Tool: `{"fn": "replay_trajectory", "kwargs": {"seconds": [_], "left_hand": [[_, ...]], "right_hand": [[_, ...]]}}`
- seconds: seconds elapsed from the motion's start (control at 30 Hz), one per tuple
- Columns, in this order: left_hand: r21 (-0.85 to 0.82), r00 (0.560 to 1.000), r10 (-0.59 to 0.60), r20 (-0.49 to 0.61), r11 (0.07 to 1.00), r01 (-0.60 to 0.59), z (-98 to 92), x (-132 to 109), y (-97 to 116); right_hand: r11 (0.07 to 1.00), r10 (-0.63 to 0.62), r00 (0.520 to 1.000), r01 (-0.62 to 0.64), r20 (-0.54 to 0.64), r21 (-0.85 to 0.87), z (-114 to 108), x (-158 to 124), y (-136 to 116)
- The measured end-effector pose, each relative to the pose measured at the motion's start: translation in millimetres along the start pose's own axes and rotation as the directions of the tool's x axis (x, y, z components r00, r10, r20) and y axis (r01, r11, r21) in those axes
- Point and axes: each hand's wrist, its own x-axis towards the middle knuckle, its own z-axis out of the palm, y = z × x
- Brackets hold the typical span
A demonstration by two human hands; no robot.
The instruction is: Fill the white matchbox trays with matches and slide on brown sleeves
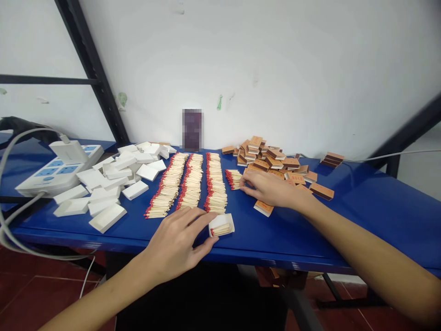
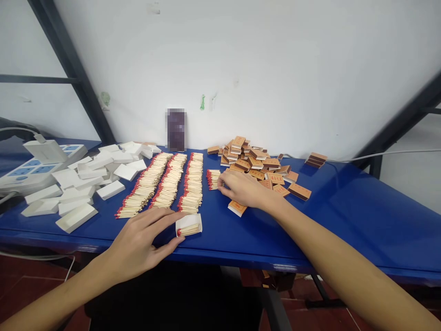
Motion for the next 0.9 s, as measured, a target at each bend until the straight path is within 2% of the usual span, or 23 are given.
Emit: {"fn": "replay_trajectory", "kwargs": {"seconds": [0.17,0.3,0.47,0.57,0.67,0.77,0.9], "left_hand": [[0.004,1.0,0.002,0.003,1.0,-0.002,0.9,0,0],[0.002,1.0,0.008,0.001,1.0,-0.008,1.7,-1,-1],[-0.005,1.0,0.006,0.003,1.0,-0.006,1.3,0,-2],[-0.003,1.0,0.006,-0.005,1.0,-0.006,1.4,-1,-1],[-0.001,1.0,-0.001,0.002,1.0,0.001,1.4,-1,-1],[0.002,0.999,-0.02,0.034,1.0,0.02,1.1,-1,0],[-0.007,0.999,-0.028,0.046,1.0,0.028,0.9,0,0]], "right_hand": [[0.998,0.012,0.999,-0.014,0.032,0.069,1,2,3],[0.998,0.003,0.998,-0.007,0.056,0.063,1,3,5],[0.999,-0.017,0.999,0.016,0.029,0.04,-2,-1,2],[0.995,-0.056,0.998,0.057,-0.019,0.084,-8,-6,-13],[0.976,-0.154,0.987,0.16,-0.054,0.146,-11,-12,-37],[0.947,-0.258,0.966,0.26,-0.032,0.187,-9,-16,-57],[0.92,-0.323,0.946,0.317,-0.011,0.232,-3,-20,-64]]}}
